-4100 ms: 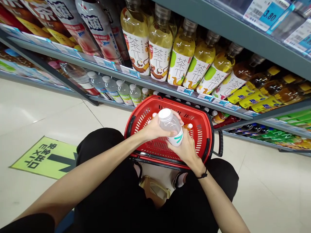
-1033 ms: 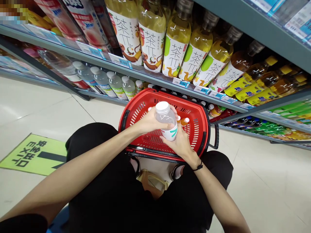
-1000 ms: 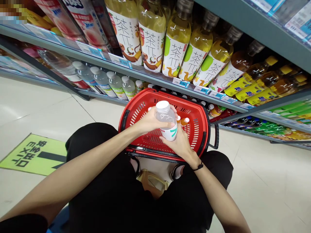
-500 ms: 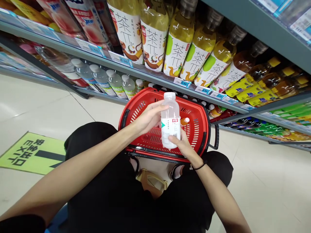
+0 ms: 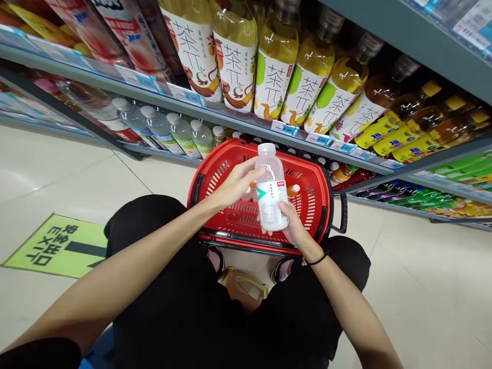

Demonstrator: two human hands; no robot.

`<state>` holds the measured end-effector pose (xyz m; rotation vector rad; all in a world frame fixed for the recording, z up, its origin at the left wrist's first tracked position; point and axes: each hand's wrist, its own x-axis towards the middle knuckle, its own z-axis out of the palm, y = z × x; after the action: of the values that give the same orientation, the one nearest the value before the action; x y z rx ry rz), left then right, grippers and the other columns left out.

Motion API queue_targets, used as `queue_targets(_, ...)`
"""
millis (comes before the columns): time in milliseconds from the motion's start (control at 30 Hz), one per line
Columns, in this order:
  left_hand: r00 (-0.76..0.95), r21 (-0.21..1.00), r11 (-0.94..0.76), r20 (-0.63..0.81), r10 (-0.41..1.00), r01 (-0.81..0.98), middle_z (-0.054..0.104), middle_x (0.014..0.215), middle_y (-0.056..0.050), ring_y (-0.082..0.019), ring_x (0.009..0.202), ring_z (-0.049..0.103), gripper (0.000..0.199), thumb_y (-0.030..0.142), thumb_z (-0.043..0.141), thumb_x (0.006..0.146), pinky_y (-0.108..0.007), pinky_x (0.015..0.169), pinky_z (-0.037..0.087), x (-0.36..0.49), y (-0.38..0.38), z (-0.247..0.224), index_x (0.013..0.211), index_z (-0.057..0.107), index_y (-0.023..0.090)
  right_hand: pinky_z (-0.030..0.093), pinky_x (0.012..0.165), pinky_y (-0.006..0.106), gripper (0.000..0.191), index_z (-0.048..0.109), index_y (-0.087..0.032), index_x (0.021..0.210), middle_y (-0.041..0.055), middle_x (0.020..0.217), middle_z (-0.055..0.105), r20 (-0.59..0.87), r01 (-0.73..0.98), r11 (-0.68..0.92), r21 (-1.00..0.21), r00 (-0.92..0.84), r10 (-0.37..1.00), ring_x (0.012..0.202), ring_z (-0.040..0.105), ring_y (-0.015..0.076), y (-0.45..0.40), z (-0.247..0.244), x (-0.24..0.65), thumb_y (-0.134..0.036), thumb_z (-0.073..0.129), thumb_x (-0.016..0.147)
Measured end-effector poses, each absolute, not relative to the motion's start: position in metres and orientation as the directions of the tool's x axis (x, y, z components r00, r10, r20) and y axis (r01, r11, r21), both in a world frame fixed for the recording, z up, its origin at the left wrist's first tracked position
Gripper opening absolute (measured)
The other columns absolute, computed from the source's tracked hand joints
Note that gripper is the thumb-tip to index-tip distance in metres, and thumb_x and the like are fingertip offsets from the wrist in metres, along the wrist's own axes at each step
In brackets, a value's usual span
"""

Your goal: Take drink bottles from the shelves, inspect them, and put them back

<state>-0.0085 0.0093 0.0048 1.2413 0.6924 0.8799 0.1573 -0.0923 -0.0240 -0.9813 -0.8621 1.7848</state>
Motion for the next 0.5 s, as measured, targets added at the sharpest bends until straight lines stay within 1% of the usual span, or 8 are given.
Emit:
queue_targets(67, 0.517, 0.993, -0.009, 0.069, 0.853, -0.118, 0.074, 0.113, -0.012, -0.022, 0.099, 0.068, 0.052, 0.058, 0.057, 0.097, -0.035, 0.088, 0.054, -0.013, 0.013, 0.005, 0.120, 0.068, 0.012, 0.049, 0.041, 0.028, 0.065, 0.064, -0.014, 0.114, 0.0105, 0.081, 0.075, -0.260, -0.322, -0.346, -0.881, -0.281, 0.924, 0.052, 0.065, 0.0196, -0.092, -0.026, 0.161, -0.071, 0.067, 0.084)
queue_targets(133, 0.517, 0.993, -0.109, 0.115, 0.848, -0.041, 0.074, 0.116, -0.012, -0.023, 0.103, 0.068, 0.053, 0.058, 0.050, 0.101, -0.036, 0.094, 0.052, -0.019, 0.018, 0.003, 0.121, 0.070, 0.013, 0.055, 0.051, 0.030, 0.064, 0.062, -0.015, 0.121, 0.0112, 0.094, 0.077, -0.264, -0.211, -0.321, -0.923, -0.257, 0.930, 0.065, 0.071, 0.0218, -0.087, -0.027, 0.167, -0.065, 0.074, 0.083)
queue_targets(200, 0.529, 0.974, -0.216, 0.146, 0.836, 0.073, 0.073, 0.120, -0.011, -0.024, 0.110, 0.067, 0.050, 0.056, 0.052, 0.101, -0.037, 0.101, 0.050, -0.025, 0.024, 0.000, 0.124, 0.070, 0.015, 0.060, 0.070, 0.034, 0.063, 0.061, -0.017, 0.123, 0.0115, 0.111, 0.076, -0.234, -0.049, -0.251, -0.967, -0.224, 0.946, 0.087, 0.074, 0.0247, -0.079, -0.028, 0.173, -0.058, 0.081, 0.079)
queue_targets(267, 0.550, 0.942, -0.285, 0.146, 0.822, 0.176, 0.072, 0.124, -0.011, -0.024, 0.115, 0.066, 0.047, 0.053, 0.055, 0.100, -0.038, 0.104, 0.048, -0.029, 0.029, -0.004, 0.125, 0.070, 0.017, 0.058, 0.088, 0.040, 0.064, 0.060, -0.018, 0.124, 0.0121, 0.121, 0.072, -0.178, 0.167, -0.145, -0.975, -0.202, 0.963, 0.105, 0.071, 0.0279, -0.069, -0.031, 0.180, -0.052, 0.084, 0.076)
queue_targets(333, 0.558, 0.926, -0.292, 0.115, 0.822, 0.239, 0.074, 0.115, -0.011, -0.024, 0.109, 0.067, 0.045, 0.054, 0.059, 0.098, -0.037, 0.100, 0.051, -0.031, 0.032, -0.008, 0.117, 0.073, 0.016, 0.055, 0.092, 0.043, 0.068, 0.056, -0.018, 0.127, 0.0135, 0.122, 0.070, -0.149, 0.425, -0.056, -0.904, -0.191, 0.970, 0.110, 0.068, 0.0313, -0.062, -0.033, 0.186, -0.047, 0.086, 0.073)
queue_targets(400, 0.554, 0.919, -0.272, 0.073, 0.830, 0.286, 0.076, 0.100, -0.009, -0.022, 0.093, 0.069, 0.043, 0.055, 0.067, 0.091, -0.034, 0.087, 0.054, -0.032, 0.031, -0.011, 0.104, 0.075, 0.014, 0.054, 0.085, 0.043, 0.074, 0.051, -0.018, 0.131, 0.0145, 0.117, 0.071, -0.176, 0.645, -0.015, -0.764, -0.187, 0.966, 0.107, 0.068, 0.0345, -0.059, -0.036, 0.192, -0.044, 0.087, 0.072)
queue_targets(433, 0.559, 0.914, -0.269, 0.058, 0.827, 0.303, 0.076, 0.095, -0.008, -0.021, 0.087, 0.069, 0.043, 0.054, 0.074, 0.086, -0.033, 0.082, 0.054, -0.031, 0.029, -0.010, 0.100, 0.075, 0.014, 0.053, 0.080, 0.041, 0.076, 0.049, -0.018, 0.132, 0.0144, 0.114, 0.071, -0.200, 0.719, -0.002, -0.695, -0.191, 0.961, 0.103, 0.068, 0.0354, -0.059, -0.037, 0.195, -0.043, 0.087, 0.071)
queue_targets(500, 0.574, 0.900, -0.281, 0.043, 0.818, 0.334, 0.077, 0.095, -0.007, -0.020, 0.084, 0.069, 0.044, 0.050, 0.083, 0.076, -0.031, 0.078, 0.053, -0.030, 0.024, -0.007, 0.101, 0.076, 0.014, 0.050, 0.076, 0.037, 0.076, 0.049, -0.018, 0.133, 0.0137, 0.109, 0.072, -0.237, 0.795, 0.042, -0.605, -0.230, 0.944, 0.100, 0.068, 0.0353, -0.058, -0.040, 0.203, -0.040, 0.087, 0.072)
